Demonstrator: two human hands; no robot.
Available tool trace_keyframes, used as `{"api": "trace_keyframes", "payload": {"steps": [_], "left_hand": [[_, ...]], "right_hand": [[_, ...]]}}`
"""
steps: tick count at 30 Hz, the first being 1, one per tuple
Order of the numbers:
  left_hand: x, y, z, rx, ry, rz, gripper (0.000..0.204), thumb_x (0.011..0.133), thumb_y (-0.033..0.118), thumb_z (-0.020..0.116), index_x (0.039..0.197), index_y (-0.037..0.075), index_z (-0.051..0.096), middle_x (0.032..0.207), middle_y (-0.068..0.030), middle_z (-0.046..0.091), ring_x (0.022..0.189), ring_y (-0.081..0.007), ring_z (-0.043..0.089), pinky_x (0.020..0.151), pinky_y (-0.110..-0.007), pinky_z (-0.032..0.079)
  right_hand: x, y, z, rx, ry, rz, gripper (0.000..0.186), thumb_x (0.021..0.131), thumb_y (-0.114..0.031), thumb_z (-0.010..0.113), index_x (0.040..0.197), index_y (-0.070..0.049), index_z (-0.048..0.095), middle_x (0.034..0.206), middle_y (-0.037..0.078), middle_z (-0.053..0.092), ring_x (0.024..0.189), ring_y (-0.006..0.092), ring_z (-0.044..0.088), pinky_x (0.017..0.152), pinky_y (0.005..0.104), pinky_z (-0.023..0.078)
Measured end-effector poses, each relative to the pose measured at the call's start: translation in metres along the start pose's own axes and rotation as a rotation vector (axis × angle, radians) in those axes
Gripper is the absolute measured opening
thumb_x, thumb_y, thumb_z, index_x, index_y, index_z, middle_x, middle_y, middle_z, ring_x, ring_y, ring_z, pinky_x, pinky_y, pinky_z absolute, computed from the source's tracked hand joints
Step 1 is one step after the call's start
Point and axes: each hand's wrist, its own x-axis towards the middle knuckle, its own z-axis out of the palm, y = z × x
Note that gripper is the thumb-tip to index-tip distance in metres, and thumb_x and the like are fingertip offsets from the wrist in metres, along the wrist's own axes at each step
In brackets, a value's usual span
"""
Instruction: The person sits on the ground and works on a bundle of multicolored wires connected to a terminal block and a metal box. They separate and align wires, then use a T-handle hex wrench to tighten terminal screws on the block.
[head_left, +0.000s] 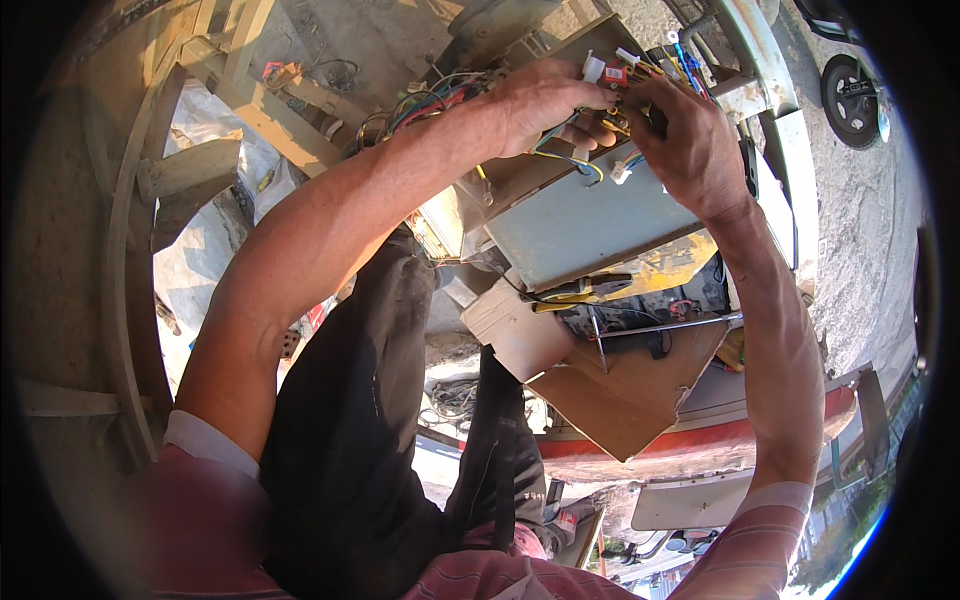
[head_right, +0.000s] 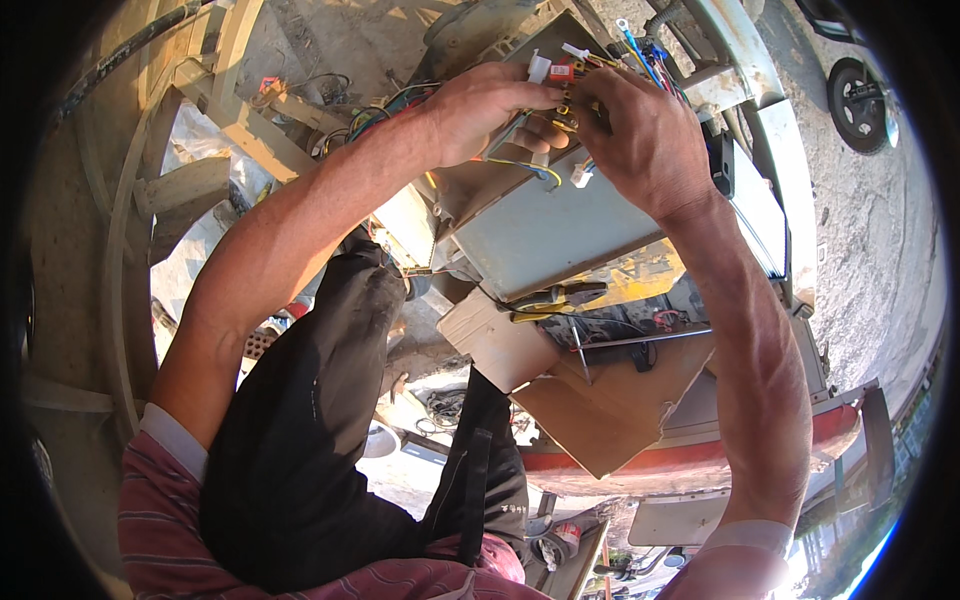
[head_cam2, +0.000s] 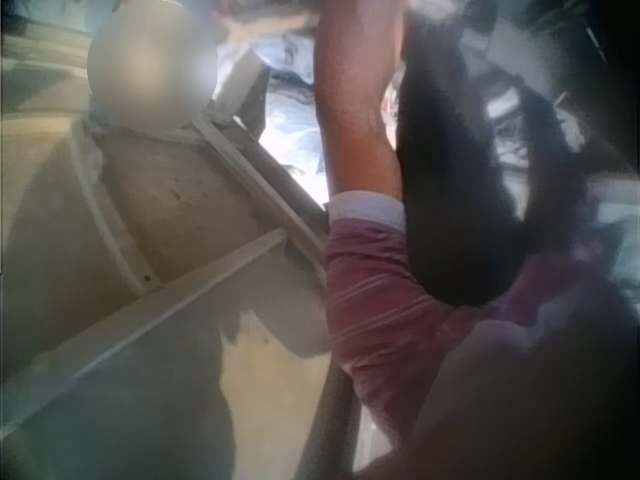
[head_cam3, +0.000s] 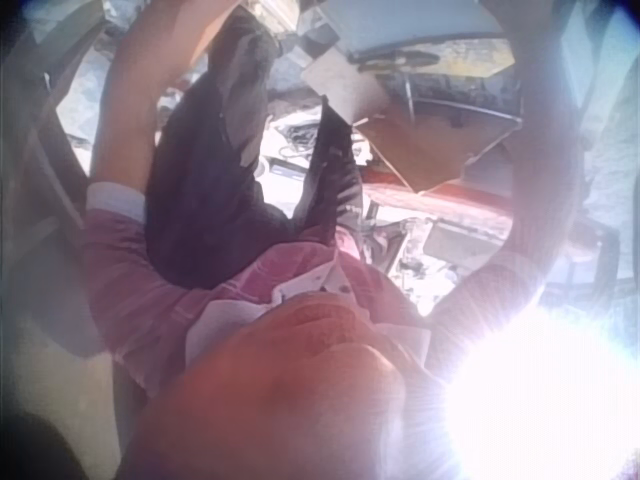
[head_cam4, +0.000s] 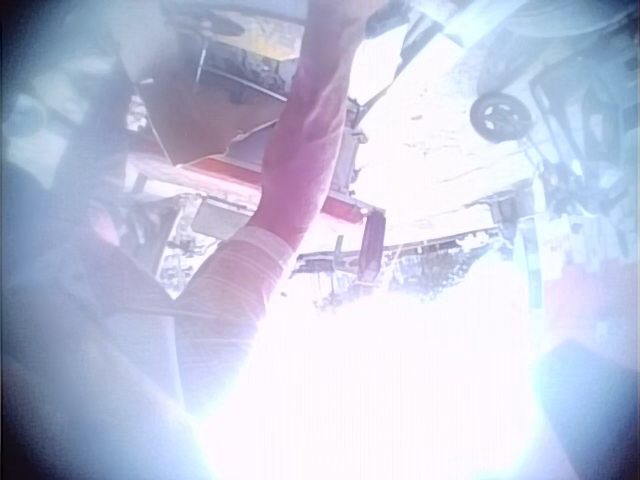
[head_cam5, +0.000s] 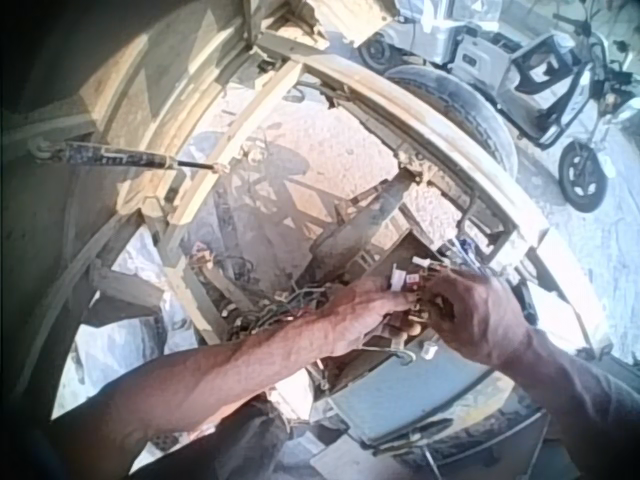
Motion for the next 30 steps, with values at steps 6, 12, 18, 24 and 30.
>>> {"api": "trace_keyframes", "payload": {"steps": [6,12,18,24,30], "left_hand": [[0.001,-0.002,0.0,0.008,0.014,-0.008,0.036,0.105,0.025,0.063,0.133,0.002,0.062,0.118,-0.0097,0.073,0.099,-0.0192,0.074,0.085,-0.034,0.06],[0.001,-0.002,0.0,0.03,0.05,-0.015,0.035,0.105,0.022,0.065,0.133,0.001,0.062,0.117,-0.0105,0.073,0.099,-0.0198,0.075,0.085,-0.035,0.061],[0.003,-0.002,-0.001,0.016,0.053,-0.016,0.033,0.105,0.02,0.065,0.133,0.002,0.062,0.117,-0.0109,0.073,0.099,-0.0205,0.075,0.084,-0.034,0.061],[0.005,-0.007,-0.002,-0.014,0.047,0.022,0.029,0.104,0.017,0.065,0.129,0.001,0.064,0.114,-0.0119,0.074,0.094,-0.0212,0.076,0.079,-0.034,0.062],[0.006,-0.008,-0.002,-0.02,0.047,0.03,0.028,0.104,0.016,0.064,0.126,0.0,0.065,0.113,-0.0134,0.074,0.091,-0.022,0.077,0.077,-0.033,0.063]], "right_hand": [[0.0,0.0,-0.002,-0.003,-0.044,0.016,0.013,0.094,-0.019,0.067,0.103,-0.009,0.069,0.1,0.012,0.073,0.084,0.0384,0.072,0.073,0.0476,0.057],[0.007,0.002,-0.002,0.066,-0.108,0.151,0.018,0.095,-0.019,0.066,0.11,-0.009,0.072,0.103,0.012,0.076,0.086,0.0379,0.073,0.075,0.0459,0.059],[0.0,0.006,0.006,-0.002,0.038,-0.021,0.015,0.096,-0.02,0.068,0.106,-0.01,0.072,0.1,0.01,0.074,0.085,0.0362,0.073,0.073,0.0456,0.059],[-0.001,0.008,0.011,-0.142,0.089,-0.09,0.016,0.094,-0.018,0.077,0.105,-0.009,0.07,0.096,0.009,0.073,0.082,0.0329,0.074,0.068,0.0433,0.059],[-0.003,0.006,0.007,-0.094,0.059,-0.092,0.014,0.095,-0.02,0.07,0.105,-0.01,0.07,0.098,0.01,0.072,0.084,0.036,0.072,0.072,0.0477,0.058]]}}
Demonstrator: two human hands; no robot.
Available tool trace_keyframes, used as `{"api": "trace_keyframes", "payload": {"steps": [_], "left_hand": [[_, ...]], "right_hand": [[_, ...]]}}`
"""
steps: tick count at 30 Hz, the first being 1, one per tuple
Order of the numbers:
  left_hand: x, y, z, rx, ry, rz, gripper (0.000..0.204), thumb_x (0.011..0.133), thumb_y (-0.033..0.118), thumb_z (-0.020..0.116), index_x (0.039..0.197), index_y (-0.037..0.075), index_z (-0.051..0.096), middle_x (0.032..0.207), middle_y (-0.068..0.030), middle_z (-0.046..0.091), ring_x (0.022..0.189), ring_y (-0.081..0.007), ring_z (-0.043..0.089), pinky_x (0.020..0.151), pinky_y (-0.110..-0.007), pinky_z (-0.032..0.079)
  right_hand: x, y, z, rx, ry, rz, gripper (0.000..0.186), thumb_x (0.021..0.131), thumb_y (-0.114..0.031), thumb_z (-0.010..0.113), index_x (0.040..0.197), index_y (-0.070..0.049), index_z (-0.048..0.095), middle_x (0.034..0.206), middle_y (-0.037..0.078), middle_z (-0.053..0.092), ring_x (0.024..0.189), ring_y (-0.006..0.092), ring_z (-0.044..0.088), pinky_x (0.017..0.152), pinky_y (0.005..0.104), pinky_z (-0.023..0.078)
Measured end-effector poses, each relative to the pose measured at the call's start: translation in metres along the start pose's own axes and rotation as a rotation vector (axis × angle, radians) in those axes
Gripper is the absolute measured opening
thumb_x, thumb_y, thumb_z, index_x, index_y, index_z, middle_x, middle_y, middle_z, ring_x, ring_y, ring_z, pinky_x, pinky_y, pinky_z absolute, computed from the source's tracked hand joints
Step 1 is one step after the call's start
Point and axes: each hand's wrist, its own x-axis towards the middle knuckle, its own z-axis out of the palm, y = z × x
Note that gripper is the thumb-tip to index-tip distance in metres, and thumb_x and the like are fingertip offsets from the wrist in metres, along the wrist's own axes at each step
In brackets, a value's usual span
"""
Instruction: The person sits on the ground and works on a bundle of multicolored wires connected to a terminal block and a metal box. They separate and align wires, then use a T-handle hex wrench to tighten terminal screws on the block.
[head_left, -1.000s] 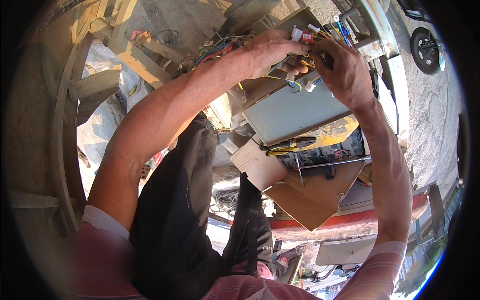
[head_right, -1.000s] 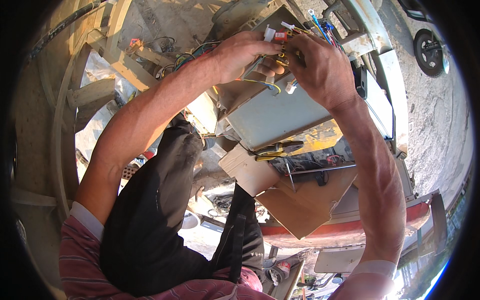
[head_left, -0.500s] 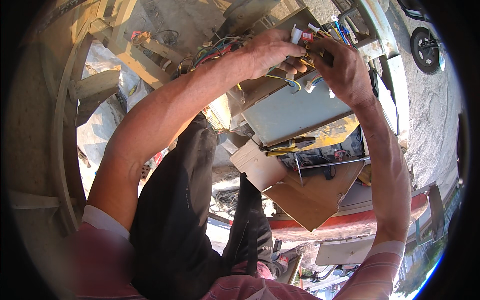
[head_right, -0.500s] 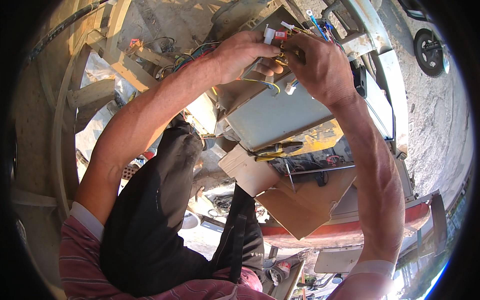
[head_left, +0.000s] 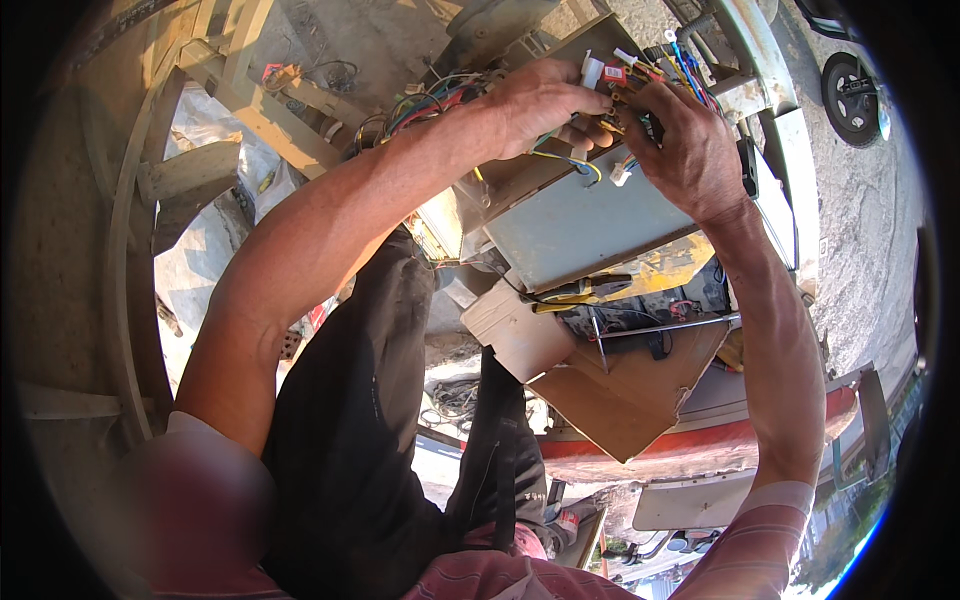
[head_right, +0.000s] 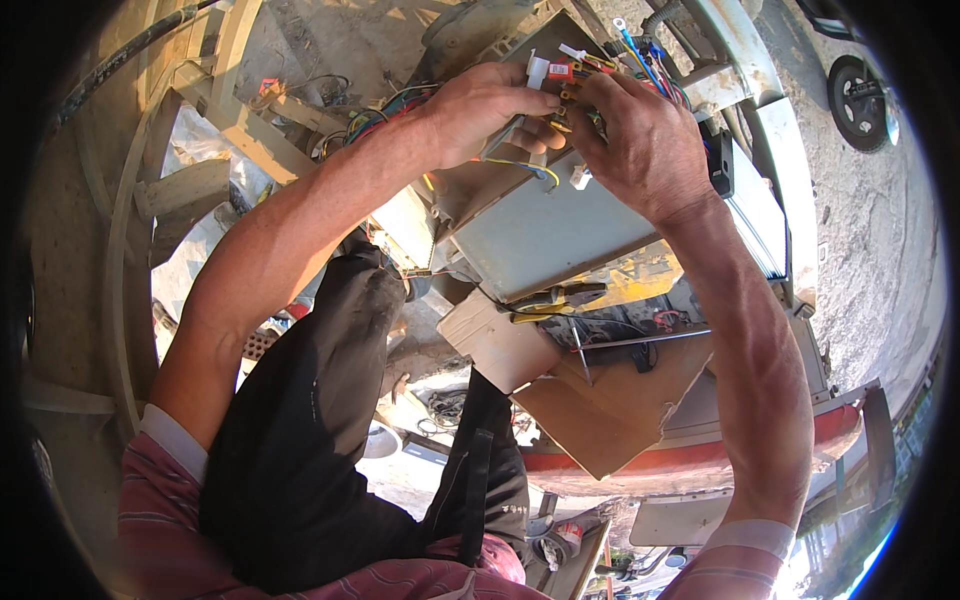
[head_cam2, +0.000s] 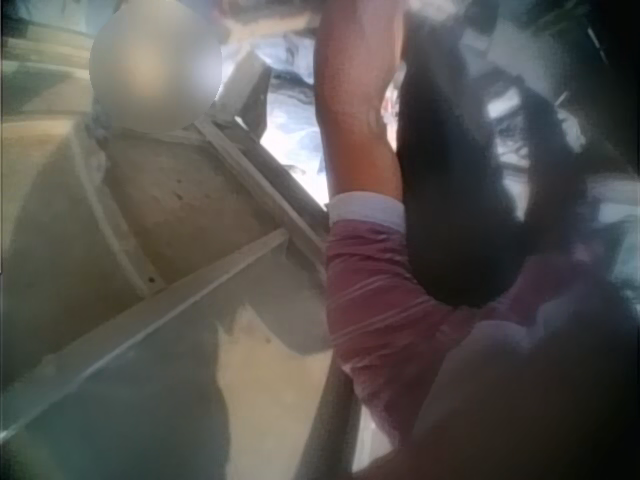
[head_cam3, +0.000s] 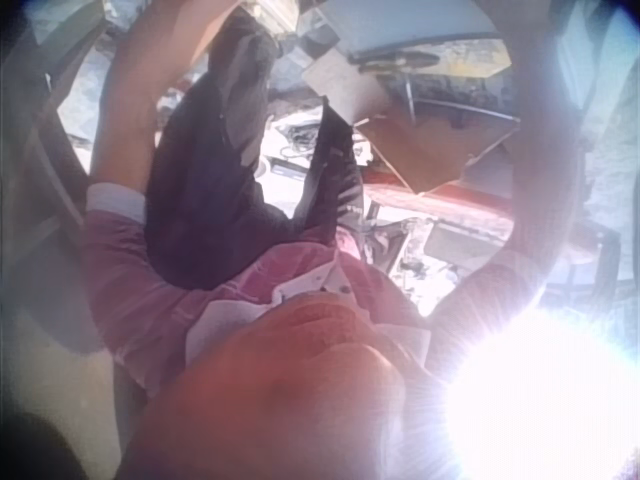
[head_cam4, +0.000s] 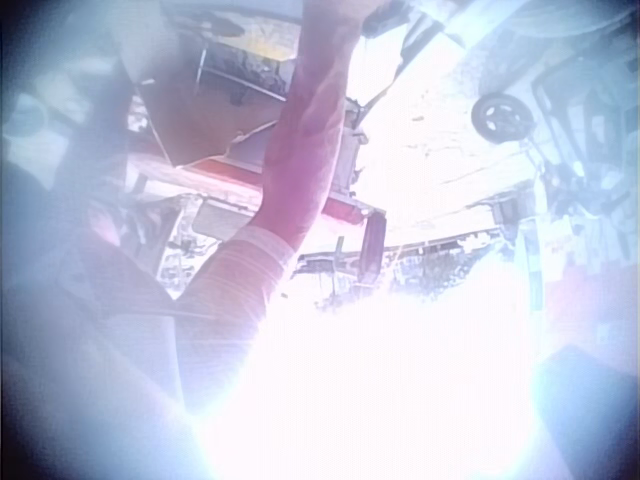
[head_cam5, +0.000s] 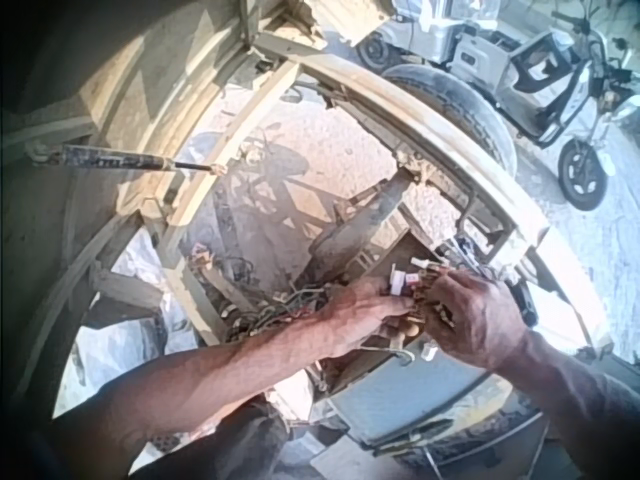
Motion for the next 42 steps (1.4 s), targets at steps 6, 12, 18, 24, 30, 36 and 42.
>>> {"api": "trace_keyframes", "payload": {"steps": [6,12,18,24,30,36,42], "left_hand": [[-0.001,0.003,-0.001,0.02,-0.025,-0.025,0.033,0.105,0.019,0.064,0.132,0.0,0.062,0.118,-0.012,0.072,0.096,-0.0215,0.075,0.082,-0.034,0.062],[-0.002,0.002,0.0,0.008,-0.013,-0.012,0.032,0.104,0.018,0.064,0.131,0.001,0.063,0.116,-0.0121,0.073,0.094,-0.0215,0.076,0.081,-0.034,0.062],[-0.002,0.001,-0.001,-0.009,-0.032,-0.004,0.03,0.104,0.017,0.064,0.13,0.001,0.064,0.114,-0.0124,0.073,0.092,-0.0218,0.077,0.079,-0.034,0.062],[-0.004,0.003,0.0,0.022,-0.043,0.0,0.036,0.105,0.019,0.063,0.136,0.001,0.061,0.119,-0.0111,0.071,0.096,-0.0215,0.075,0.083,-0.034,0.061],[-0.008,0.008,0.001,0.027,-0.044,-0.043,0.037,0.105,0.022,0.063,0.136,0.003,0.061,0.121,-0.0095,0.07,0.1,-0.02,0.074,0.084,-0.034,0.061],[-0.01,0.009,0.003,0.029,-0.027,-0.048,0.036,0.104,0.024,0.064,0.134,0.004,0.061,0.12,-0.0088,0.071,0.101,-0.0191,0.073,0.084,-0.034,0.061],[-0.01,0.01,0.003,0.033,-0.022,-0.054,0.036,0.104,0.024,0.063,0.134,0.002,0.061,0.12,-0.0103,0.071,0.101,-0.0203,0.074,0.086,-0.034,0.061]], "right_hand": [[0.002,-0.001,0.001,0.051,0.004,0.037,0.015,0.095,-0.022,0.069,0.105,-0.012,0.071,0.1,0.009,0.073,0.087,0.0356,0.073,0.073,0.0474,0.058],[0.003,-0.006,-0.002,-0.019,-0.063,0.137,0.015,0.095,-0.023,0.07,0.106,-0.012,0.073,0.101,0.009,0.073,0.088,0.035,0.073,0.074,0.0466,0.059],[0.003,-0.003,-0.004,0.107,-0.038,0.115,0.017,0.096,-0.025,0.07,0.106,-0.011,0.072,0.101,0.01,0.073,0.087,0.0353,0.073,0.074,0.0466,0.058],[0.004,-0.001,-0.004,0.037,-0.1,0.154,0.017,0.096,-0.024,0.07,0.106,-0.01,0.072,0.1,0.01,0.073,0.087,0.0355,0.073,0.074,0.0459,0.059],[0.003,-0.002,-0.005,0.104,-0.029,0.067,0.018,0.096,-0.026,0.071,0.105,-0.01,0.072,0.1,0.011,0.073,0.087,0.0357,0.073,0.074,0.0463,0.058],[0.005,0.003,-0.003,0.045,-0.121,0.137,0.016,0.096,-0.023,0.069,0.107,-0.01,0.071,0.099,0.011,0.073,0.088,0.0352,0.073,0.074,0.0461,0.058],[0.003,0.004,-0.004,0.094,-0.109,0.111,0.018,0.097,-0.025,0.07,0.107,-0.011,0.071,0.097,0.011,0.074,0.085,0.0358,0.073,0.072,0.0467,0.058]]}}
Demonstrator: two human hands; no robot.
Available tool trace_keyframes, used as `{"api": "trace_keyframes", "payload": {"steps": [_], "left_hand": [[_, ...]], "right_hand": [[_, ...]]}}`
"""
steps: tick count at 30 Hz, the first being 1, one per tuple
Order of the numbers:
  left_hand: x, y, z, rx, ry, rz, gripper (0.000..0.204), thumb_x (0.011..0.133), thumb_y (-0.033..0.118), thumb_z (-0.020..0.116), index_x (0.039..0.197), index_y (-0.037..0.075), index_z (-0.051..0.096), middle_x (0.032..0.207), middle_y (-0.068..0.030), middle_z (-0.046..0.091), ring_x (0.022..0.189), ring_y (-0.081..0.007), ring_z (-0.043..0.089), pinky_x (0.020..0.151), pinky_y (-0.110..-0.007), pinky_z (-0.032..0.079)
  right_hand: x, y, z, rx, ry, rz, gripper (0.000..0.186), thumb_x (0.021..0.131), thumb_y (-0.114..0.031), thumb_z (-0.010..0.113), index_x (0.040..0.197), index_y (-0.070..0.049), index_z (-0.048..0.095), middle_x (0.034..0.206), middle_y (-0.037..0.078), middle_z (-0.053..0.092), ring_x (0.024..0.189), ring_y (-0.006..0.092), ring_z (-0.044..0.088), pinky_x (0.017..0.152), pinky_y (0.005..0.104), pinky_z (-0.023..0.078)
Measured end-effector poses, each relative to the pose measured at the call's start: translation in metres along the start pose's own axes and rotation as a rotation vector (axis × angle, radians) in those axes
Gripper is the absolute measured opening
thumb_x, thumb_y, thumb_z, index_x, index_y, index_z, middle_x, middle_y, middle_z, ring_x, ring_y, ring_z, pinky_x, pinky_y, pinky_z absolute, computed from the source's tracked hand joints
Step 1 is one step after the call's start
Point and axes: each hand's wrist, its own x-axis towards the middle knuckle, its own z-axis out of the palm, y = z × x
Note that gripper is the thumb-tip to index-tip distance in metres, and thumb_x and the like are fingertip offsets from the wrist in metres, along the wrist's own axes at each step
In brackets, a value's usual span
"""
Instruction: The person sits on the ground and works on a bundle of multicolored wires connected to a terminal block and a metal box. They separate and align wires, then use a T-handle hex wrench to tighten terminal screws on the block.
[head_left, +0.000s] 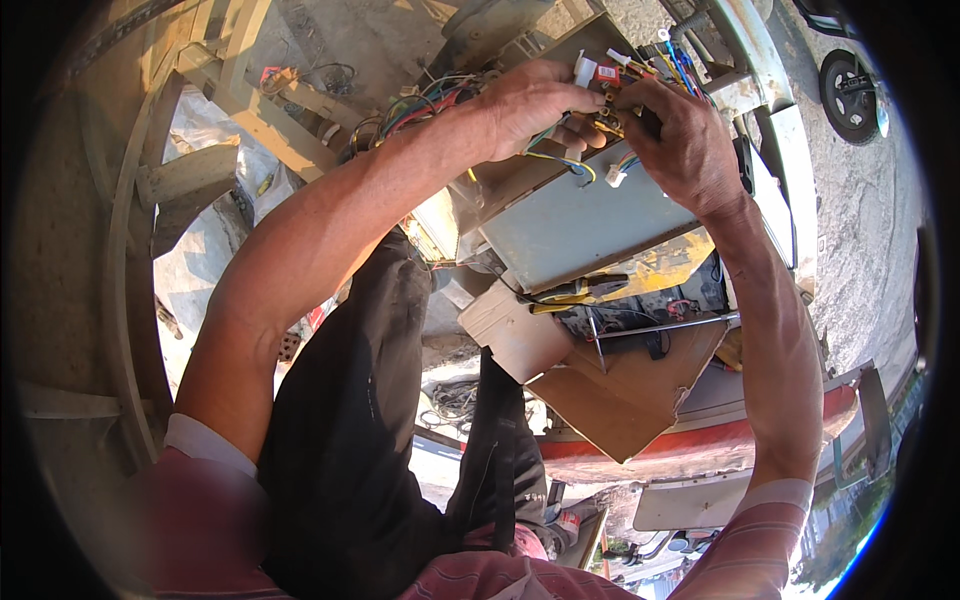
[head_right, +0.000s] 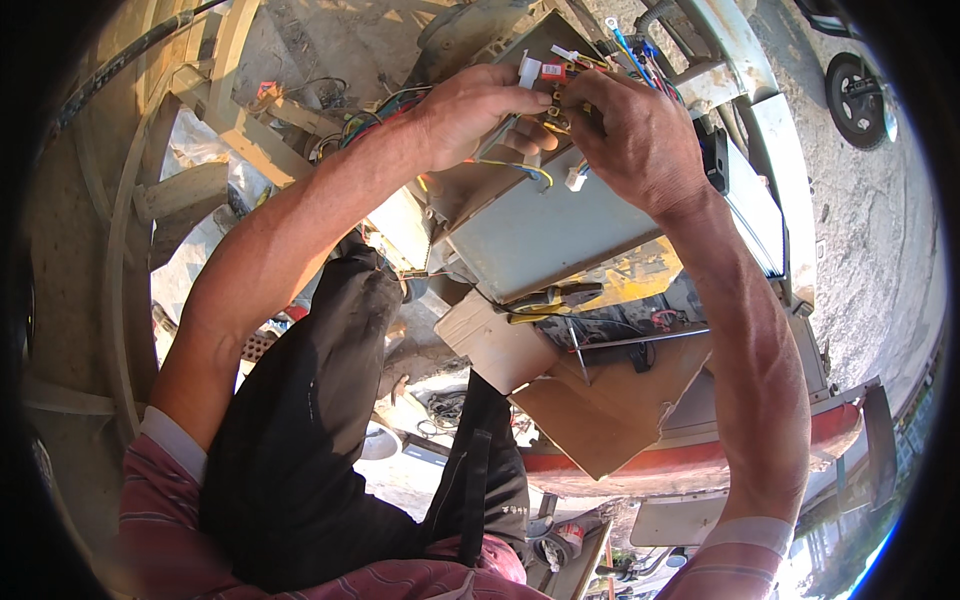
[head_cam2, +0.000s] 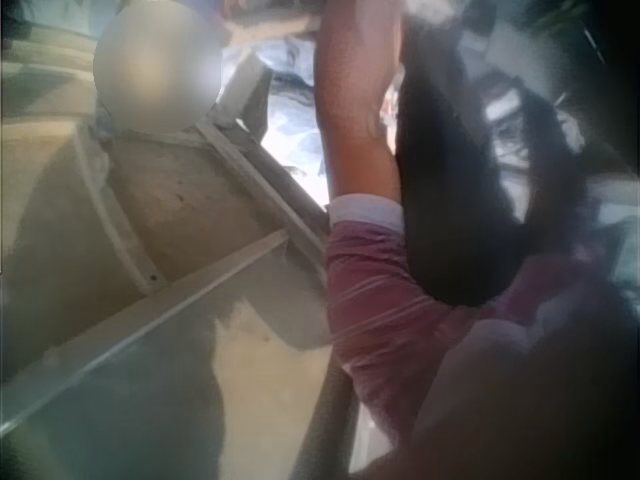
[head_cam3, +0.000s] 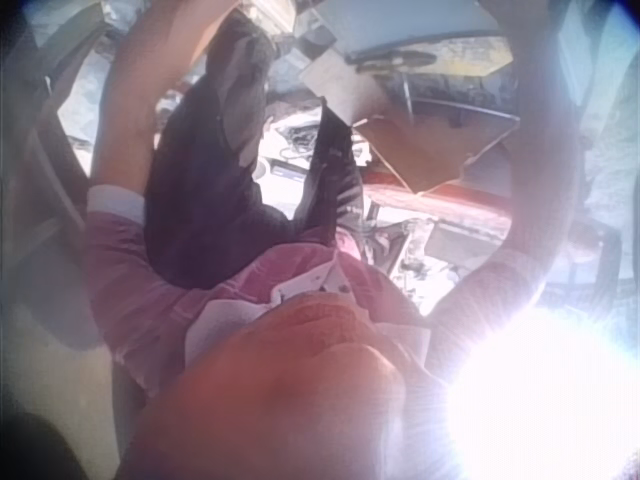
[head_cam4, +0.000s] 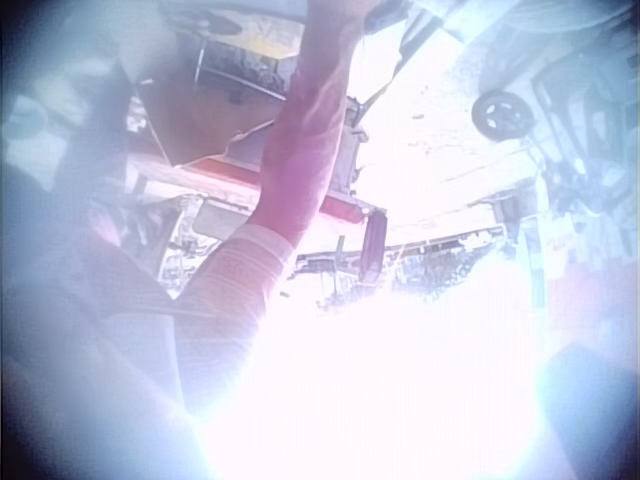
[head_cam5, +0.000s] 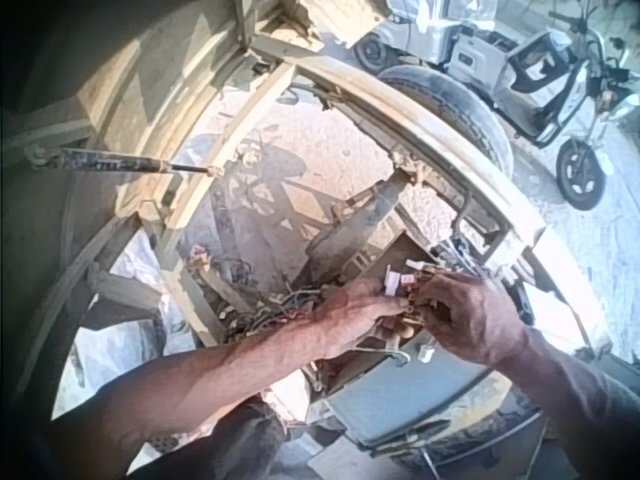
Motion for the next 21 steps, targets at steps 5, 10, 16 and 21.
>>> {"api": "trace_keyframes", "payload": {"steps": [5,10,16,21], "left_hand": [[0.0009,0.0002,0.0006,0.002,0.006,0.013,0.037,0.104,0.023,0.063,0.133,0.0,0.06,0.119,-0.0125,0.071,0.101,-0.0209,0.074,0.084,-0.034,0.06],[0.0005,0.0008,0.001,-0.001,-0.007,0.034,0.038,0.104,0.021,0.063,0.133,-0.002,0.061,0.117,-0.0138,0.071,0.099,-0.0213,0.074,0.082,-0.033,0.059],[-0.0006,0.0013,0.0003,-0.008,-0.008,0.029,0.038,0.104,0.022,0.063,0.133,-0.002,0.061,0.118,-0.0138,0.071,0.097,-0.0214,0.074,0.082,-0.033,0.059],[0.0006,0.0005,-0.0006,-0.009,-0.013,0.023,0.039,0.104,0.023,0.063,0.133,-0.002,0.061,0.119,-0.0134,0.072,0.098,-0.0208,0.074,0.083,-0.033,0.059]], "right_hand": [[-0.0009,-0.0014,0.0043,-0.011,0.069,-0.002,0.018,0.097,-0.026,0.069,0.107,-0.011,0.07,0.096,0.011,0.074,0.084,0.0358,0.073,0.072,0.0469,0.058],[-0.0006,-0.0021,0.0026,-0.027,0.045,-0.028,0.021,0.097,-0.029,0.069,0.109,-0.011,0.07,0.097,0.01,0.074,0.086,0.0354,0.073,0.073,0.0472,0.058],[-0.001,-0.0029,0.0004,-0.036,0.016,0.022,0.018,0.097,-0.026,0.069,0.108,-0.011,0.07,0.098,0.01,0.073,0.088,0.0352,0.073,0.074,0.0469,0.057],[0.0,-0.0033,0.0016,-0.027,0.027,0.007,0.017,0.096,-0.024,0.069,0.107,-0.011,0.071,0.097,0.01,0.074,0.088,0.0353,0.073,0.074,0.0469,0.058]]}}
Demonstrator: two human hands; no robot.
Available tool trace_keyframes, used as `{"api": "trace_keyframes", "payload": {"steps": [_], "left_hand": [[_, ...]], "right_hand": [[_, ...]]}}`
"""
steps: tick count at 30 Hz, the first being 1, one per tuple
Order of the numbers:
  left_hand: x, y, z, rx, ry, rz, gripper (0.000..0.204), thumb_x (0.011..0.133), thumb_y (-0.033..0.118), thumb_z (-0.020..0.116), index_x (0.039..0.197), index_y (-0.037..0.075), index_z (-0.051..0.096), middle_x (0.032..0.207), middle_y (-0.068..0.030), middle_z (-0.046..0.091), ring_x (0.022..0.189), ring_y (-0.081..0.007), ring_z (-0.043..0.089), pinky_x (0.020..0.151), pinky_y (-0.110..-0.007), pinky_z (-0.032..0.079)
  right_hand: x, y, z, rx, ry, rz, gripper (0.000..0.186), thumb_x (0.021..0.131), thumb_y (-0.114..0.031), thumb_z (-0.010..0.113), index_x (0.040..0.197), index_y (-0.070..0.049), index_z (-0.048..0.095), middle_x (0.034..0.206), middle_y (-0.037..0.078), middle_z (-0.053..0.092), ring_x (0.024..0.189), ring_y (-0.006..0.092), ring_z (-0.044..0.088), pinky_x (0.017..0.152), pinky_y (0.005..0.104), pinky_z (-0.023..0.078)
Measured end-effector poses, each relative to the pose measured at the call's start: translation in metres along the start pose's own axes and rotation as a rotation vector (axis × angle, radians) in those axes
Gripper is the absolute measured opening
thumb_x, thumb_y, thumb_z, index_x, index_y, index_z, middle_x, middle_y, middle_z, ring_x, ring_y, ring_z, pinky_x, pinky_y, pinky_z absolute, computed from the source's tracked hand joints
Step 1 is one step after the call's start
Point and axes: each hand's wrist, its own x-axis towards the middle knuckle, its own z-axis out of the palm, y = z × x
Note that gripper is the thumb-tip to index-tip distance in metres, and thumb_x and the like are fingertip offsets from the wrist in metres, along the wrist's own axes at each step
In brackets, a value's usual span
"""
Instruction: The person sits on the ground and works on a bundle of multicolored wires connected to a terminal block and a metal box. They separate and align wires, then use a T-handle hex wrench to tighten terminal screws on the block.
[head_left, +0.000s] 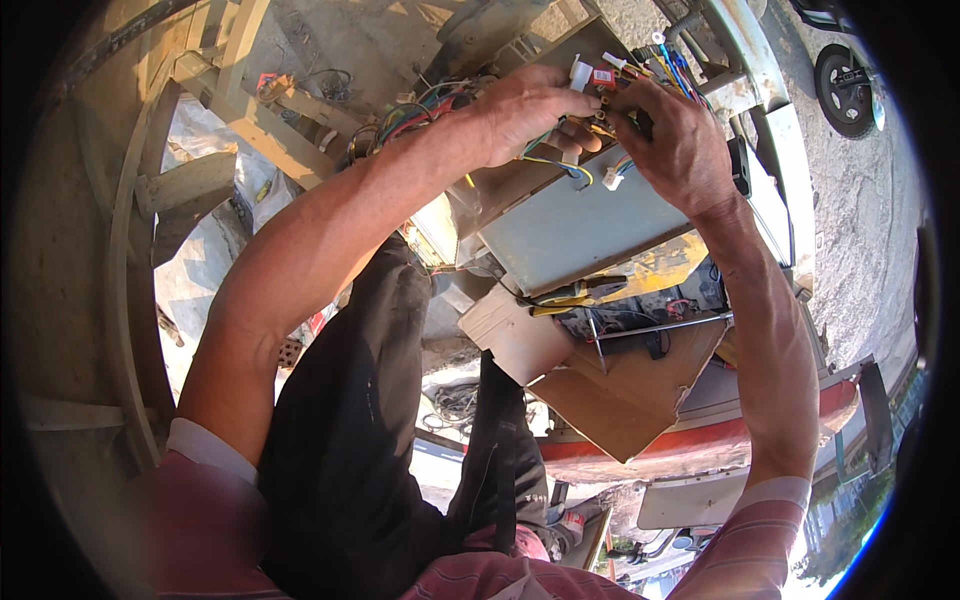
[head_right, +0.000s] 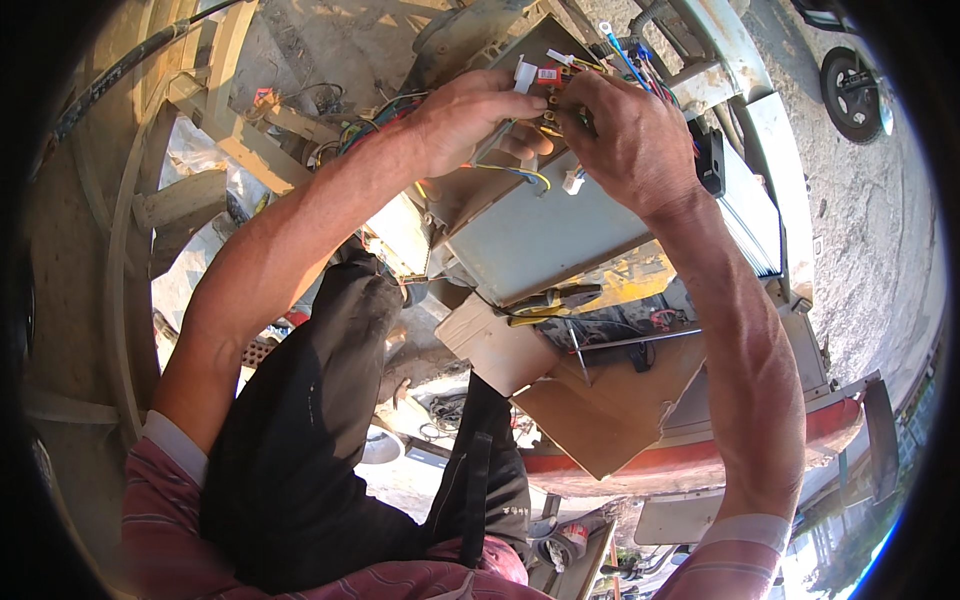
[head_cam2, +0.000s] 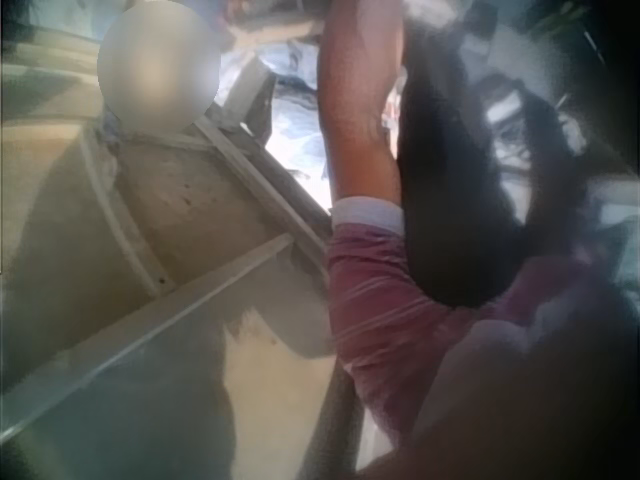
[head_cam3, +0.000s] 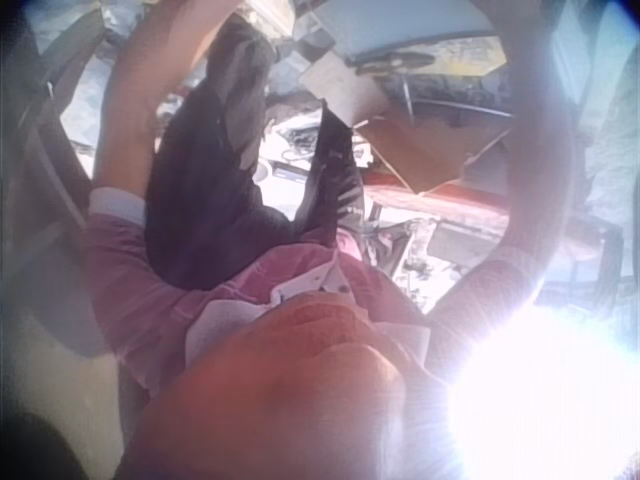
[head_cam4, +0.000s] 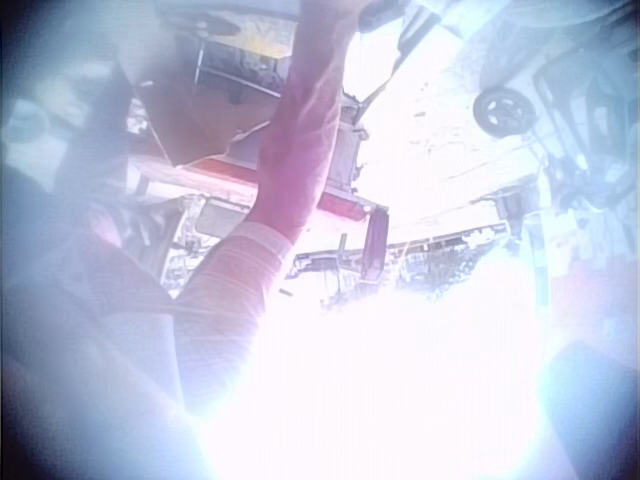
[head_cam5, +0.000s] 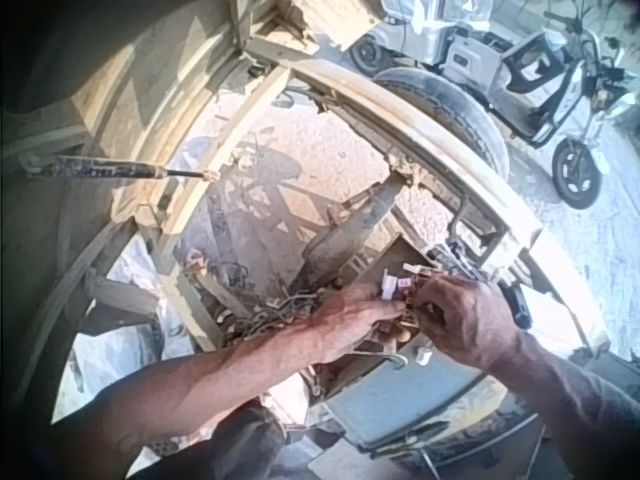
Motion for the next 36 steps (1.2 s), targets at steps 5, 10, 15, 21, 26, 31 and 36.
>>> {"api": "trace_keyframes", "payload": {"steps": [5,10,15,21,26,31,36], "left_hand": [[-0.001,0.0,0.0,0.002,-0.003,0.005,0.039,0.104,0.024,0.063,0.133,-0.001,0.061,0.119,-0.0129,0.072,0.098,-0.0206,0.074,0.083,-0.033,0.059],[-0.002,0.001,0.001,0.03,-0.001,0.009,0.039,0.104,0.023,0.063,0.134,-0.002,0.061,0.12,-0.0131,0.072,0.098,-0.0212,0.074,0.084,-0.034,0.06],[-0.003,0.0,-0.001,0.001,-0.01,0.001,0.038,0.104,0.021,0.063,0.134,-0.002,0.061,0.121,-0.0139,0.071,0.098,-0.0225,0.074,0.084,-0.036,0.061],[-0.001,-0.002,-0.001,0.014,-0.004,-0.019,0.038,0.104,0.02,0.063,0.135,-0.001,0.061,0.122,-0.0146,0.071,0.099,-0.0235,0.074,0.084,-0.036,0.06],[0.0,-0.005,-0.003,-0.019,-0.011,-0.003,0.038,0.103,0.019,0.065,0.134,-0.001,0.061,0.123,-0.0151,0.071,0.099,-0.024,0.074,0.085,-0.037,0.06],[0.002,-0.007,-0.003,-0.027,0.016,0.002,0.035,0.103,0.019,0.065,0.13,-0.002,0.062,0.12,-0.0152,0.071,0.094,-0.024,0.075,0.08,-0.037,0.06],[0.003,-0.008,-0.004,-0.047,0.007,0.011,0.033,0.103,0.019,0.065,0.127,-0.003,0.063,0.119,-0.0152,0.071,0.092,-0.0239,0.076,0.076,-0.036,0.06]], "right_hand": [[0.0,-0.001,-0.001,0.029,0.007,0.011,0.017,0.096,-0.023,0.069,0.107,-0.011,0.071,0.097,0.01,0.075,0.086,0.0358,0.073,0.073,0.0469,0.058],[0.0,-0.007,0.0,-0.038,0.009,0.028,0.019,0.096,-0.025,0.069,0.108,-0.01,0.071,0.092,0.012,0.074,0.084,0.0353,0.073,0.072,0.0458,0.058],[0.007,-0.008,-0.035,0.105,-0.019,0.228,0.033,0.099,-0.037,0.072,0.112,-0.007,0.073,0.085,0.009,0.075,0.078,0.0157,0.073,0.073,0.0344,0.058],[0.026,0.026,-0.063,0.156,0.088,0.217,0.03,0.102,-0.031,0.072,0.119,-0.006,0.075,0.097,0.007,0.077,0.09,0.0077,0.068,0.082,0.0266,0.055],[0.03,0.05,-0.063,0.111,0.112,0.203,0.034,0.103,-0.033,0.069,0.12,-0.005,0.076,0.099,0.006,0.079,0.089,0.012,0.071,0.085,0.0287,0.056],[0.031,0.054,-0.066,0.025,0.117,0.215,0.033,0.103,-0.035,0.067,0.119,-0.008,0.078,0.101,0.008,0.079,0.09,0.0135,0.072,0.086,0.0291,0.056],[0.03,0.051,-0.055,0.024,0.013,0.144,0.034,0.102,-0.034,0.067,0.12,-0.007,0.075,0.092,0.011,0.077,0.08,0.0107,0.066,0.078,0.0305,0.054]]}}
